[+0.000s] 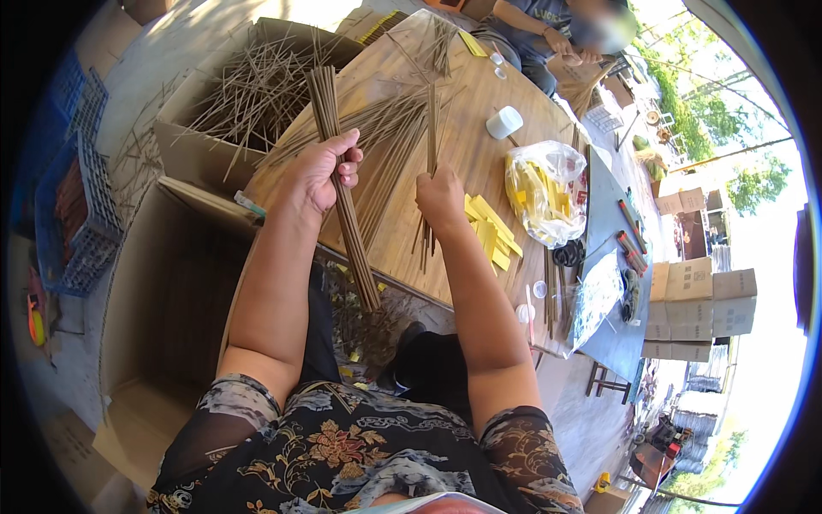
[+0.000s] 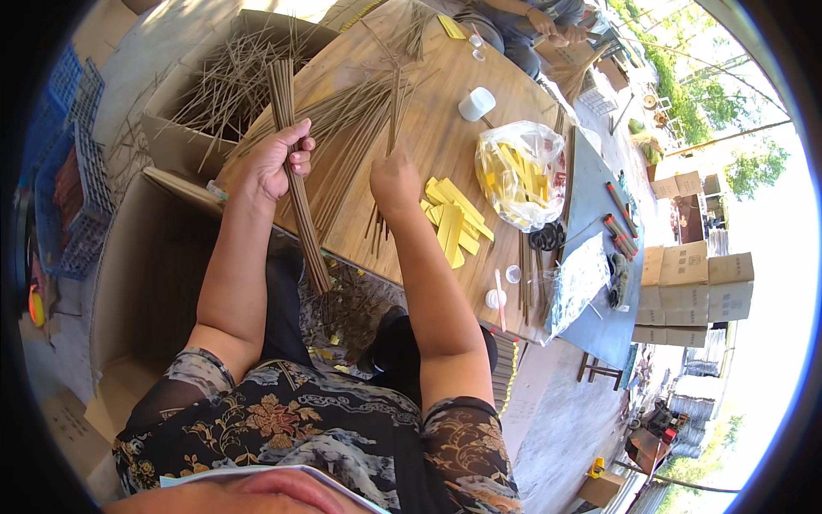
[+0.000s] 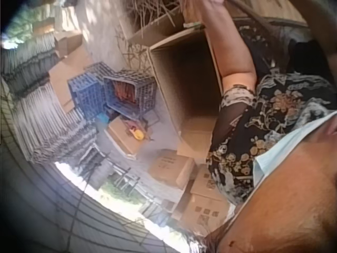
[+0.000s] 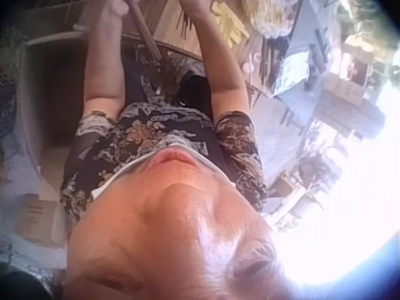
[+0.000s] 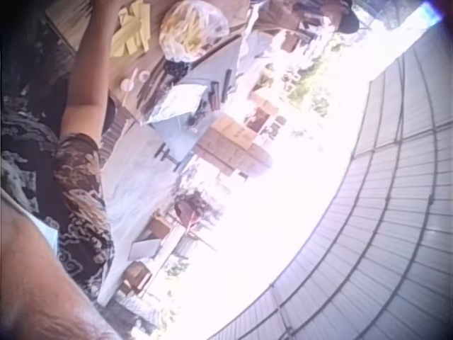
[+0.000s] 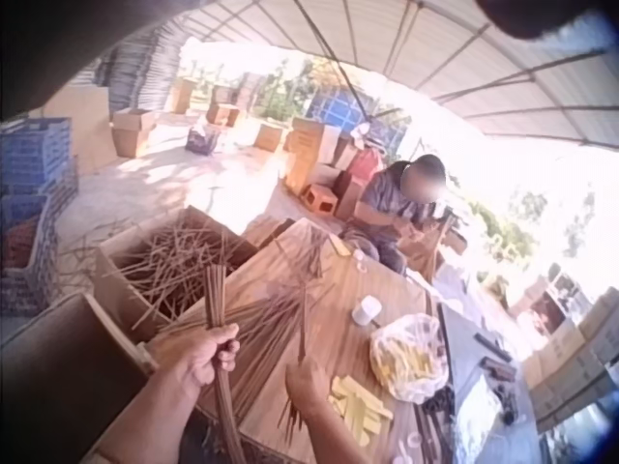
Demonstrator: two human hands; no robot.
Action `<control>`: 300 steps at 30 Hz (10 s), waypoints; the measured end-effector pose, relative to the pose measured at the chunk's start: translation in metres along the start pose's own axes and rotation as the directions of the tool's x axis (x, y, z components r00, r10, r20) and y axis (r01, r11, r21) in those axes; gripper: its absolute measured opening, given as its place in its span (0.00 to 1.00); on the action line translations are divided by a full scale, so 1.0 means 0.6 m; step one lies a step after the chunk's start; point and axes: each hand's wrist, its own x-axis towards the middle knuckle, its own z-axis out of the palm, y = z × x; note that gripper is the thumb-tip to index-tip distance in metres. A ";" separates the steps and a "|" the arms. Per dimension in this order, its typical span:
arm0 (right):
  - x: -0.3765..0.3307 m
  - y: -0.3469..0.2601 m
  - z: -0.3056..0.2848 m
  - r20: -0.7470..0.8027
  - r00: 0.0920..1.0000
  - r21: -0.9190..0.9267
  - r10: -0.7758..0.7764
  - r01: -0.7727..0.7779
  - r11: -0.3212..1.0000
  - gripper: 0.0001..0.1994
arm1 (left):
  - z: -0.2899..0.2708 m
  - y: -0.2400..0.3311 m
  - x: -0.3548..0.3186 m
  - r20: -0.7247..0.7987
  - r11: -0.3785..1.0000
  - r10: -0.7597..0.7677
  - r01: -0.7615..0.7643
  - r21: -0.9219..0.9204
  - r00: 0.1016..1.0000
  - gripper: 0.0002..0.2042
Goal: The person gathers thin wooden sticks from a cardboard box, aligns them into a bundle, and wraps the ends with yellow tape. The person repeats this process multiple times, placing the finished bundles on the table.
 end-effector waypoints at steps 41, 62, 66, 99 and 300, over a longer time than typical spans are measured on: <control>-0.135 0.028 -0.124 -0.132 0.924 0.711 -0.358 0.340 0.616 0.28 | 0.265 -0.133 -0.106 0.682 0.546 0.358 -0.736 0.401 0.638 0.10; -0.229 -0.014 -0.162 0.219 0.949 0.670 -0.228 0.023 0.742 0.09 | 0.247 -0.125 -0.123 0.321 0.799 0.434 -0.524 0.295 0.842 0.07; -0.253 -0.008 -0.168 0.490 0.806 0.837 -0.332 -0.328 0.438 0.09 | 0.209 -0.120 -0.131 0.617 0.996 0.047 -0.080 0.026 0.786 0.07; -0.246 0.004 -0.045 0.372 0.928 0.360 0.011 -0.155 0.920 0.09 | 0.101 -0.135 -0.065 0.135 0.975 0.139 -0.159 0.156 0.981 0.11; -0.253 -0.050 -0.084 0.533 0.846 0.223 0.014 -0.157 0.962 0.17 | 0.065 -0.058 -0.090 0.385 0.931 0.337 -0.244 -0.270 0.859 0.10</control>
